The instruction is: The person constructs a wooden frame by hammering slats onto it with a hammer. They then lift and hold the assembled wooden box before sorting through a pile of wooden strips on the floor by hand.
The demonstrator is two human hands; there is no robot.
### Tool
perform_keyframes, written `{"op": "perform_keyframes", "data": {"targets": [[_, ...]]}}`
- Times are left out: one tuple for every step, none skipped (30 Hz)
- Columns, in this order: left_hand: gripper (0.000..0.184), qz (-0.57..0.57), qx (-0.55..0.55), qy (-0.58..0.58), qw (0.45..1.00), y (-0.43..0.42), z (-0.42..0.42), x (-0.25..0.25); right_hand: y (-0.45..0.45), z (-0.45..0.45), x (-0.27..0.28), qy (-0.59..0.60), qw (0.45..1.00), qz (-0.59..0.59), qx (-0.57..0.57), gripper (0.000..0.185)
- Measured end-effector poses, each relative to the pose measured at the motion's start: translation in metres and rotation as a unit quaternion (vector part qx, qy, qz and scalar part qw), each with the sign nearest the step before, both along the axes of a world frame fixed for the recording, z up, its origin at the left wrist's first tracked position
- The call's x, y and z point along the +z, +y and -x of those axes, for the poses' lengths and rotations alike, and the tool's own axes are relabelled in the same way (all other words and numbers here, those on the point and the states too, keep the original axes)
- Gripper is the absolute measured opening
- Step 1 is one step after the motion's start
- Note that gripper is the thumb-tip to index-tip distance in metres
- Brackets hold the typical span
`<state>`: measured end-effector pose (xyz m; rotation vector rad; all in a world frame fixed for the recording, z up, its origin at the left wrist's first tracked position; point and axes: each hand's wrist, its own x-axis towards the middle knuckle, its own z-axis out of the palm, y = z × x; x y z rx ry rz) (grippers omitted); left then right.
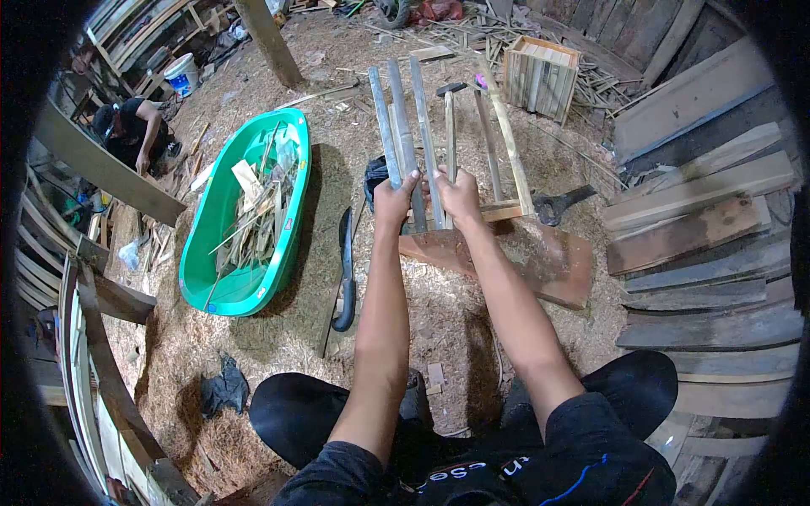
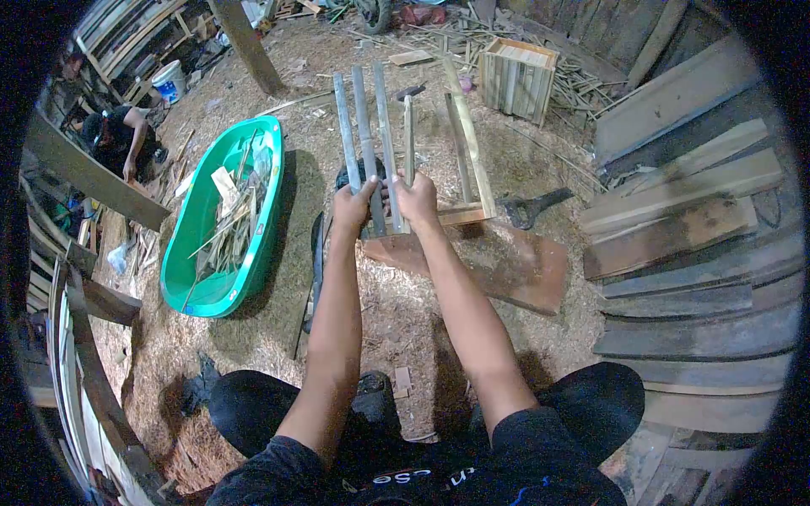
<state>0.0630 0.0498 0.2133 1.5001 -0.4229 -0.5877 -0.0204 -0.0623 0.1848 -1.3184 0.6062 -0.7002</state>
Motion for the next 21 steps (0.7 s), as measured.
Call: {"op": "perform_keyframes", "data": {"targets": [[0.029, 0.000, 0.002, 0.001, 1.000, -0.002, -0.004, -0.005, 0.001, 0.000, 0.002, -0.001, 1.000, -0.002, 0.000, 0.027], [0.029, 0.000, 0.004, 0.003, 1.000, -0.004, -0.007, -0.010, 0.002, 0.000, 0.003, -0.003, 1.000, -0.005, -0.001, 0.027], [0.029, 0.001, 0.005, 0.005, 1.000, -0.005, -0.009, -0.014, 0.002, -0.001, 0.003, -0.002, 1.000, -0.006, -0.006, 0.025], [0.029, 0.011, 0.002, 0.008, 1.000, -0.006, -0.011, -0.017, 0.002, -0.001, 0.002, -0.001, 1.000, -0.007, -0.010, 0.024], [0.029, 0.022, -0.001, 0.012, 1.000, -0.007, -0.012, -0.022, 0.002, -0.002, 0.002, 0.001, 1.000, -0.008, -0.015, 0.022], [0.030, 0.033, -0.004, 0.016, 0.999, -0.007, -0.011, -0.019, 0.002, -0.002, 0.002, 0.004, 1.000, 0.004, -0.015, 0.022], [0.030, 0.025, -0.002, 0.010, 1.000, -0.007, -0.009, -0.017, 0.001, -0.002, 0.002, 0.008, 1.000, 0.015, -0.015, 0.023], [0.031, 0.017, 0.001, 0.005, 1.000, -0.006, -0.007, -0.016, 0.001, -0.001, 0.002, 0.012, 0.999, 0.026, -0.016, 0.023], [0.032, 0.009, 0.004, 0.000, 1.000, -0.004, -0.004, -0.013, 0.004, 0.001, 0.005, 0.011, 1.000, 0.017, -0.015, 0.024], [0.032, 0.009, 0.007, -0.015, 1.000, -0.001, 0.000, -0.010, 0.007, 0.002, 0.008, 0.010, 1.000, 0.007, -0.015, 0.024], [0.033, 0.010, 0.010, -0.030, 0.999, 0.000, 0.002, -0.007, 0.008, 0.002, 0.013, 0.007, 1.000, -0.002, -0.015, 0.024], [0.033, 0.012, 0.011, -0.046, 0.999, -0.001, 0.003, -0.006, 0.005, 0.001, 0.010, 0.005, 1.000, 0.006, -0.016, 0.024], [0.034, 0.020, 0.007, -0.039, 0.999, -0.002, 0.003, -0.006, 0.005, 0.000, 0.006, 0.004, 1.000, 0.013, -0.017, 0.024], [0.034, 0.028, 0.003, -0.033, 0.999, -0.001, 0.003, -0.006, 0.005, 0.000, 0.001, 0.004, 1.000, 0.019, -0.016, 0.024], [0.035, 0.036, 0.000, -0.027, 0.999, -0.001, 0.002, -0.009, 0.004, -0.002, 0.000, 0.009, 0.999, 0.027, -0.017, 0.024], [0.035, 0.021, 0.005, -0.043, 0.999, 0.000, -0.001, -0.012, 0.003, -0.002, -0.002, 0.015, 0.999, 0.034, -0.018, 0.023], [0.035, 0.006, 0.009, -0.059, 0.998, -0.001, -0.004, -0.016, 0.001, -0.002, -0.004, 0.021, 0.999, 0.042, -0.020, 0.023], [0.035, -0.008, 0.012, -0.075, 0.997, -0.003, -0.005, -0.017, 0.002, -0.001, -0.002, 0.018, 0.999, 0.038, -0.021, 0.022], [0.035, 0.005, 0.009, -0.064, 0.998, -0.004, -0.006, -0.020, 0.003, -0.001, 0.000, 0.015, 0.999, 0.033, -0.021, 0.022], [0.035, 0.018, 0.006, -0.053, 0.998, -0.005, -0.006, -0.022, 0.005, 0.000, 0.002, 0.012, 0.999, 0.029, -0.020, 0.021], [0.035, 0.031, 0.004, -0.042, 0.999, -0.005, -0.005, -0.021, 0.006, 0.000, 0.005, 0.014, 0.999, 0.027, -0.027, 0.021]]}}
